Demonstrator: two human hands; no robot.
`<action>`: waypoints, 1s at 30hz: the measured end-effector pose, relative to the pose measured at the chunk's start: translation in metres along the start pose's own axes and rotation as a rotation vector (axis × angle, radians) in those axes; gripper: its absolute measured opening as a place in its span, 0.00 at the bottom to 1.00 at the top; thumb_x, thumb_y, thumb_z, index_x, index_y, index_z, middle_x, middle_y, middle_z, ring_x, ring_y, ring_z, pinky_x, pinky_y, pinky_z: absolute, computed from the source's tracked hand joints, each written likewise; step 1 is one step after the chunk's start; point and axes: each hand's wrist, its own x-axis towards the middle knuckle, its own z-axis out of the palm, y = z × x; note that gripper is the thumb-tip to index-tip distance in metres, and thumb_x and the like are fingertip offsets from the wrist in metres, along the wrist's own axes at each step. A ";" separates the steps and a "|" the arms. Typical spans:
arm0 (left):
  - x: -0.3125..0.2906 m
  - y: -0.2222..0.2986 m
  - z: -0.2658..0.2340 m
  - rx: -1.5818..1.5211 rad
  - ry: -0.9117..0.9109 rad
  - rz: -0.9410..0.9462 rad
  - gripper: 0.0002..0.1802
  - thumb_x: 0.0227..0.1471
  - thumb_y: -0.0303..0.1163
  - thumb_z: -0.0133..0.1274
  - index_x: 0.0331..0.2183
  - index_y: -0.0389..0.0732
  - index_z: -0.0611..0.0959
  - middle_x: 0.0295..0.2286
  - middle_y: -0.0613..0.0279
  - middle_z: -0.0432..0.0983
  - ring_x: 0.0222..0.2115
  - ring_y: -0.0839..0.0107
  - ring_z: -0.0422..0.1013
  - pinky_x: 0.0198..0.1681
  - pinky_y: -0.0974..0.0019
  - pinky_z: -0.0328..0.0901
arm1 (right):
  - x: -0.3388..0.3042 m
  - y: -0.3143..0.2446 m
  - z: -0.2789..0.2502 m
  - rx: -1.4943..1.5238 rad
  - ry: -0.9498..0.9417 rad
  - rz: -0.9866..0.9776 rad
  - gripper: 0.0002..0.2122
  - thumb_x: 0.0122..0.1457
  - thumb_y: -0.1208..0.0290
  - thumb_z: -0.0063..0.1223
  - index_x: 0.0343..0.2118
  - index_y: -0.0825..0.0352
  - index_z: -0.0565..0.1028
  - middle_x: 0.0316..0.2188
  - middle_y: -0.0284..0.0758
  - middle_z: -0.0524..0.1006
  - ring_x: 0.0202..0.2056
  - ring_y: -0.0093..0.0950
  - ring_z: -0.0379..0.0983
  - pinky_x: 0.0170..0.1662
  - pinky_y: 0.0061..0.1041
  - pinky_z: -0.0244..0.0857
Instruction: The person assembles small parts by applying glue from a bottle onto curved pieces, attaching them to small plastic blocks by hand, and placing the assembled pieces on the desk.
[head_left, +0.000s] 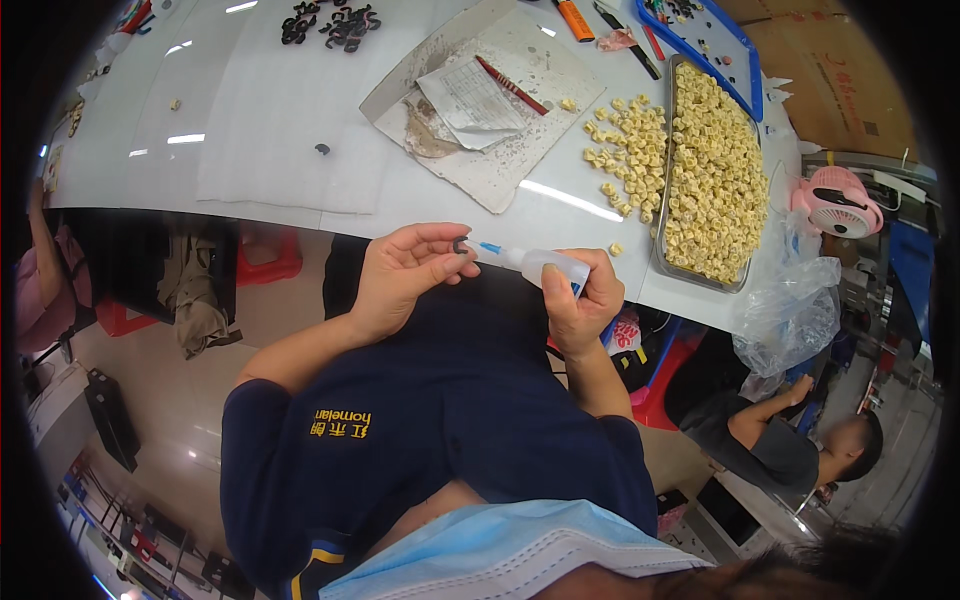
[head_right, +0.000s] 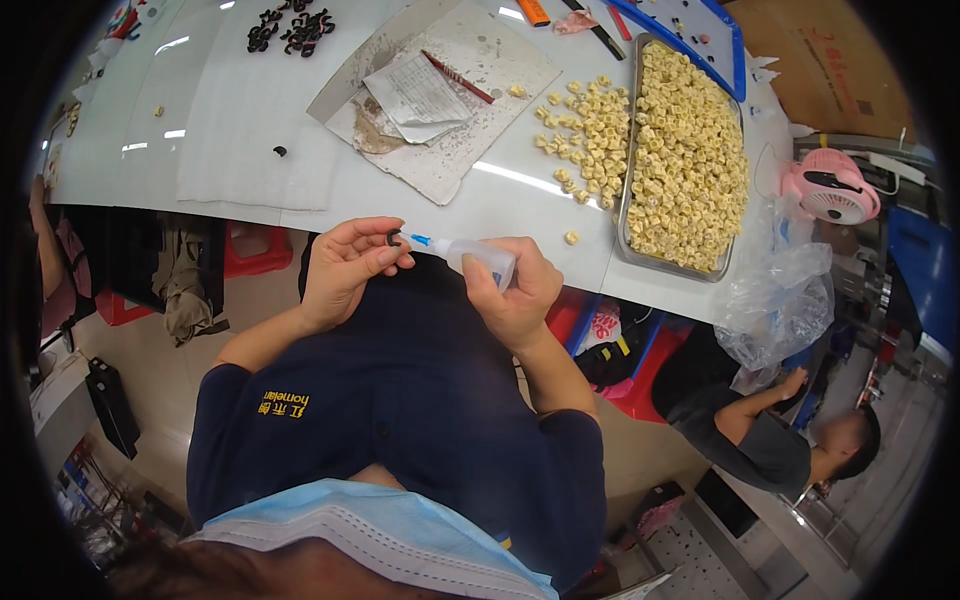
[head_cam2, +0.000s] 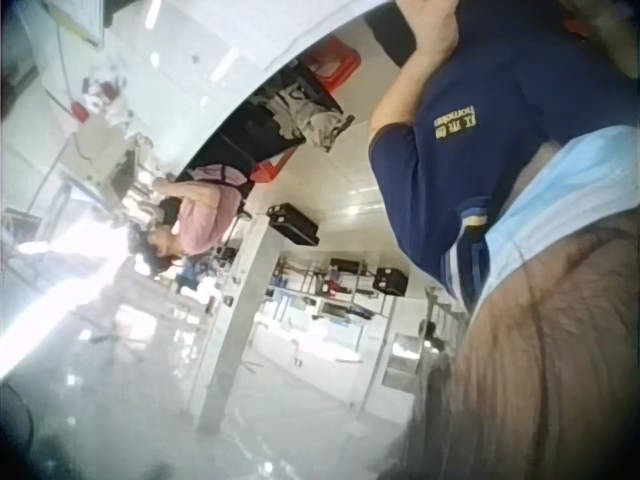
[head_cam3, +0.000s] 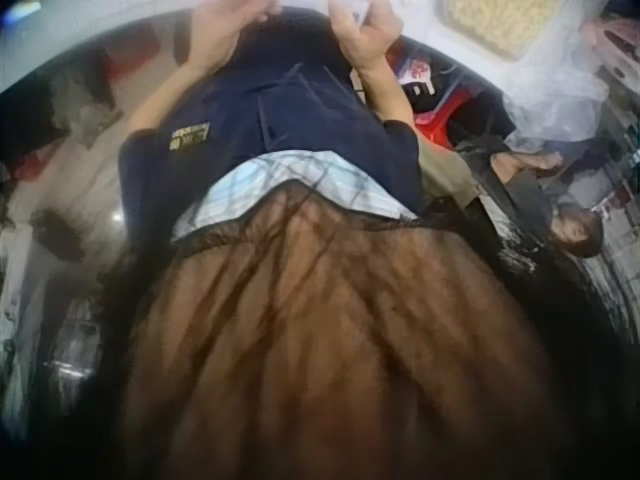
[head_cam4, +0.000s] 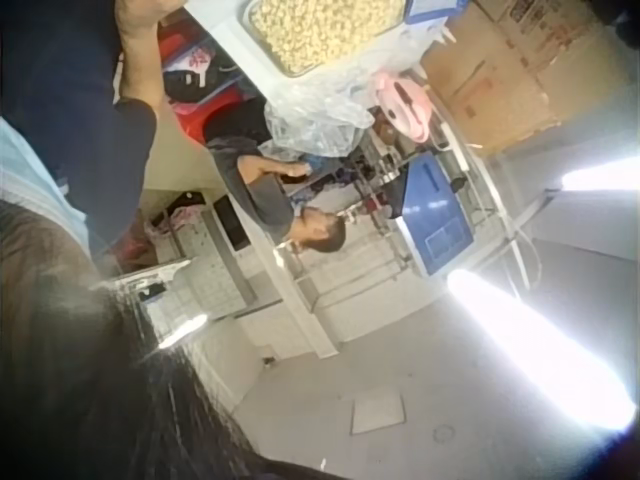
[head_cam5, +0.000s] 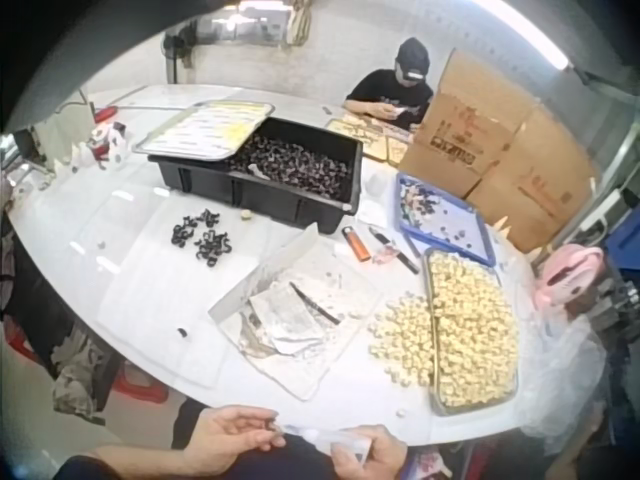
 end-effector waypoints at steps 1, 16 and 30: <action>0.000 0.000 0.000 0.005 0.002 -0.001 0.17 0.50 0.24 0.53 0.44 0.32 0.73 0.34 0.57 0.76 0.34 0.71 0.74 0.35 0.76 0.67 | 0.000 0.000 0.000 0.000 0.000 0.001 0.07 0.46 0.77 0.58 0.27 0.70 0.72 0.18 0.29 0.73 0.18 0.13 0.65 0.22 0.14 0.59; 0.001 -0.004 -0.001 0.000 -0.019 0.081 0.16 0.50 0.21 0.52 0.43 0.34 0.74 0.34 0.57 0.75 0.35 0.71 0.74 0.36 0.75 0.67 | -0.001 -0.005 -0.003 0.044 -0.039 0.013 0.07 0.46 0.77 0.58 0.27 0.70 0.72 0.18 0.29 0.74 0.19 0.13 0.66 0.23 0.13 0.60; 0.002 -0.002 -0.007 -0.022 -0.016 0.099 0.16 0.50 0.20 0.52 0.43 0.34 0.74 0.34 0.56 0.75 0.35 0.70 0.73 0.36 0.74 0.67 | -0.001 -0.003 -0.004 0.142 -0.015 0.165 0.07 0.49 0.75 0.55 0.29 0.71 0.71 0.20 0.28 0.73 0.21 0.12 0.64 0.26 0.12 0.59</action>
